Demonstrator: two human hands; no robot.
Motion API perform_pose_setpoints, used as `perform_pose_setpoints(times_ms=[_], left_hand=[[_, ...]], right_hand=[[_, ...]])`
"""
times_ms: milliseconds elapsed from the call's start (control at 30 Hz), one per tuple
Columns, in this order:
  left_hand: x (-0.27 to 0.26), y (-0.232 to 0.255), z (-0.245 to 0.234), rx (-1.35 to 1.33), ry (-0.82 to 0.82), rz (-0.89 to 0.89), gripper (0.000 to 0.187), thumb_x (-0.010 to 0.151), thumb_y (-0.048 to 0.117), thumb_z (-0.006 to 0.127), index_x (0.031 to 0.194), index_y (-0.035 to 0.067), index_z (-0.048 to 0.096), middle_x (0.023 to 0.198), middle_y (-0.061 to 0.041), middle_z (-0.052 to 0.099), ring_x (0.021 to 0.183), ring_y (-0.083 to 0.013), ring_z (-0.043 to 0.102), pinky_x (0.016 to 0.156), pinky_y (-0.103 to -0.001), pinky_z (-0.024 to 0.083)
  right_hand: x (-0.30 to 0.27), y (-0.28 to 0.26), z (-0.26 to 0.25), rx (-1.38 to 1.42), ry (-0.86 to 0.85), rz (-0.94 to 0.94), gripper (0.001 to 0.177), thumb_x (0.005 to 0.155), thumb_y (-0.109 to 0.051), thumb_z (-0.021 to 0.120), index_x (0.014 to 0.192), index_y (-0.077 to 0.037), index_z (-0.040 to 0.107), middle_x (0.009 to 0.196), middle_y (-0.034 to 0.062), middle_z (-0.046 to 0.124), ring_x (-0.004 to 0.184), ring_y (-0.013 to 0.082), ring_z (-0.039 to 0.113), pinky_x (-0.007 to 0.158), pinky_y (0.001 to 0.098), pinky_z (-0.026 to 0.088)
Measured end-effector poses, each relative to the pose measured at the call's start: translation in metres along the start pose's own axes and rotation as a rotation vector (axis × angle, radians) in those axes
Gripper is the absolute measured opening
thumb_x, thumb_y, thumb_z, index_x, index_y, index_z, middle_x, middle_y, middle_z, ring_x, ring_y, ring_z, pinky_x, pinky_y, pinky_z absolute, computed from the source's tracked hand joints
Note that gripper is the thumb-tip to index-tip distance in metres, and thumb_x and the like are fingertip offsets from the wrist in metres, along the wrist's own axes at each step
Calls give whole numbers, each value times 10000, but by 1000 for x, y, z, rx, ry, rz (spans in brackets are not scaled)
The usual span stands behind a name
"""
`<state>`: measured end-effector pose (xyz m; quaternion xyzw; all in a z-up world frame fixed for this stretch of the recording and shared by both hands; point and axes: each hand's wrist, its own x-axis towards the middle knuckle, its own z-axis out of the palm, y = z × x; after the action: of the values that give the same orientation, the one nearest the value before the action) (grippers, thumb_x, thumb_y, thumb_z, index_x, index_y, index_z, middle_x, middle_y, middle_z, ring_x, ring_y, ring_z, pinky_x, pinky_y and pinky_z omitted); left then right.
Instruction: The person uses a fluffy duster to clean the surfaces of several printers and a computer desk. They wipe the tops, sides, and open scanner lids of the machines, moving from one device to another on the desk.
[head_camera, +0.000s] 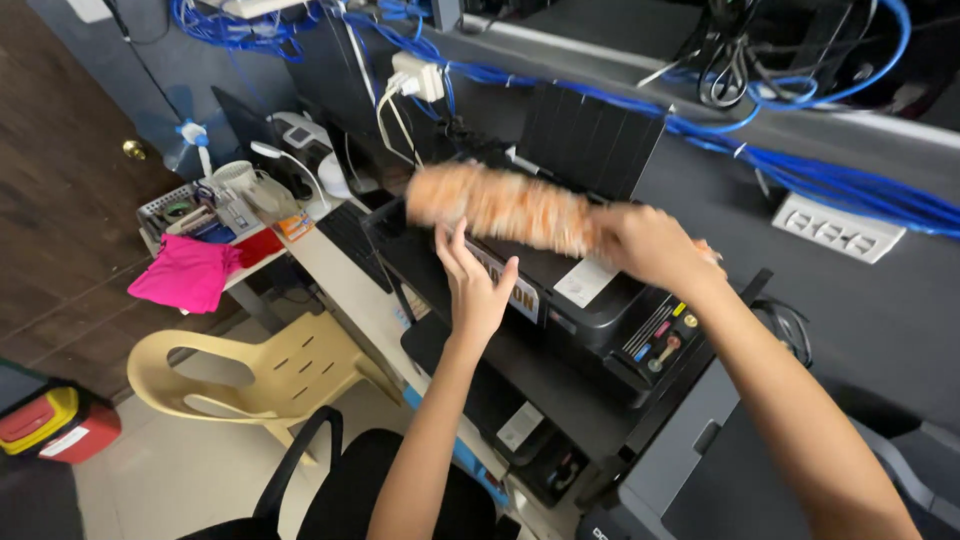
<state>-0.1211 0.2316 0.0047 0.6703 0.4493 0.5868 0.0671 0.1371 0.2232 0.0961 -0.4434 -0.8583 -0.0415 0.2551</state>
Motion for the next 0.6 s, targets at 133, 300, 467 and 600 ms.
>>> perform_pose_setpoints(times_ms=[133, 300, 467, 600], left_hand=[[4, 2, -6, -82, 14, -5, 951, 875, 244, 810, 1586, 42, 212, 1661, -318, 93, 1493, -532, 289, 1199, -523, 363], [7, -4, -6, -27, 11, 29, 1008, 831, 287, 852, 1570, 26, 218, 1624, -307, 117, 1480, -550, 257, 1205, -571, 313], [9, -7, -6, 15, 6, 51, 987, 852, 318, 845, 1580, 29, 245, 1640, -287, 161, 1496, -533, 268, 1222, -579, 301], [12, -10, -7, 7, -10, 58, 986, 843, 334, 839, 1579, 31, 256, 1640, -274, 182, 1453, -514, 319, 1199, -582, 322]], right_hand=[[35, -11, 32, -299, 38, 250, 300, 899, -59, 623, 1193, -51, 679, 1114, 191, 716, 840, 410, 723, 674, 511, 585], [60, -17, 25, 141, 63, -136, 380, 797, -100, 638, 1175, -96, 685, 1073, 195, 733, 829, 397, 732, 695, 493, 597], [80, 7, 58, -357, -11, 253, 196, 893, -160, 670, 1076, -97, 701, 1006, 180, 735, 826, 375, 731, 670, 481, 590], [86, -13, 46, -429, 38, 155, 235, 894, -85, 637, 1120, -50, 687, 974, 198, 716, 748, 368, 738, 619, 471, 597]])
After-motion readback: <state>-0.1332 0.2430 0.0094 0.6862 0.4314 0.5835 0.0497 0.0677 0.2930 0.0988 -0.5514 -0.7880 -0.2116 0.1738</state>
